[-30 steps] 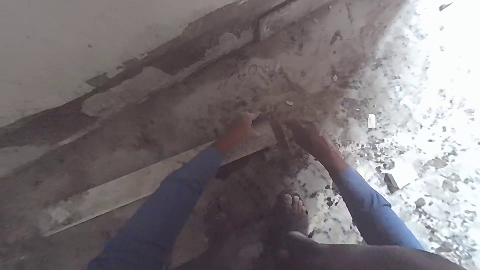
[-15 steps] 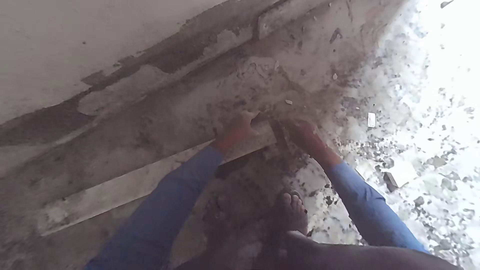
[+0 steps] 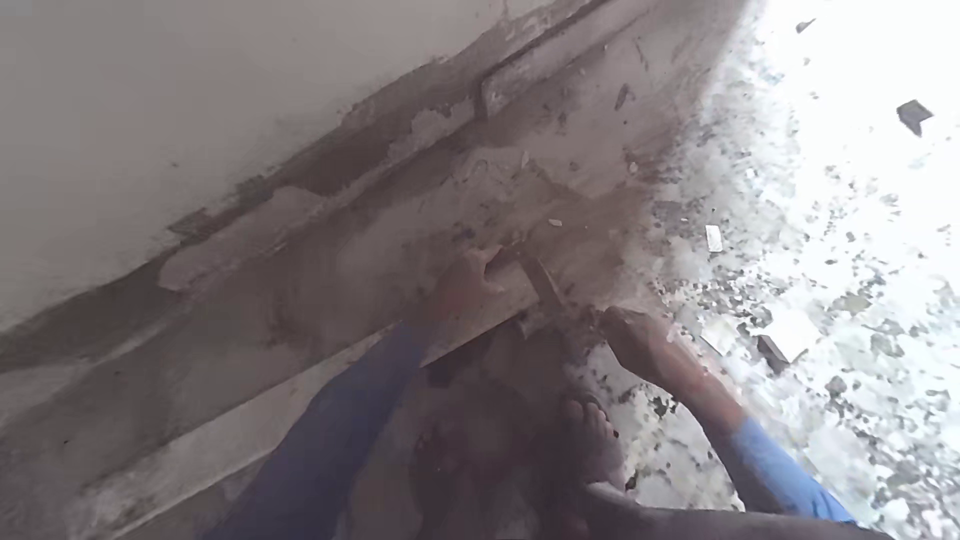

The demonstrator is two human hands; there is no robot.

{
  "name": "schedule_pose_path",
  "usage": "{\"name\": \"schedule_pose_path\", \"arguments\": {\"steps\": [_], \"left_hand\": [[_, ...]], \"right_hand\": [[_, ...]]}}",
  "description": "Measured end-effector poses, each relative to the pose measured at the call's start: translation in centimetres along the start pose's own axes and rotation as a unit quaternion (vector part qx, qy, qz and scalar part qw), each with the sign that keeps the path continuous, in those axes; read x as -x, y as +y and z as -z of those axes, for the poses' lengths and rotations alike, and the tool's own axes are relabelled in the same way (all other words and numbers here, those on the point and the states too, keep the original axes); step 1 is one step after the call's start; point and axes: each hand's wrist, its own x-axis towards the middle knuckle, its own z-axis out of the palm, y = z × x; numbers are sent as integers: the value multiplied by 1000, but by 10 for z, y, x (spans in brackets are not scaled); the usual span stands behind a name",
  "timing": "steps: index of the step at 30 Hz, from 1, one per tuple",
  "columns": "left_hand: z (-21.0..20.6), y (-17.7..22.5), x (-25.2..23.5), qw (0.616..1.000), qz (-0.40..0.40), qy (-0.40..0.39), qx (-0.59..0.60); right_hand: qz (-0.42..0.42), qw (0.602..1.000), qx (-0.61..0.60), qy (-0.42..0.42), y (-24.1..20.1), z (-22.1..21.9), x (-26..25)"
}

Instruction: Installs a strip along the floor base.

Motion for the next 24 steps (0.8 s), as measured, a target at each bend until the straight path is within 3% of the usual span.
{"name": "schedule_pose_path", "arguments": {"steps": [10, 13, 16, 20, 24], "left_hand": [[5, 1, 3, 999, -29, 20, 27], [12, 8, 7, 1000, -3, 1, 16], [13, 18, 14, 999, 32, 0, -29], [-2, 2, 47, 996, 45, 81, 12], [-24, -31, 138, 949, 146, 256, 111]], "right_hand": [[25, 997, -2, 77, 6, 0, 17], [42, 991, 0, 130, 18, -7, 20], [8, 994, 20, 108, 18, -5, 22], [-5, 990, 34, 139, 21, -8, 27], [-18, 987, -77, 140, 43, -24, 25]]}}
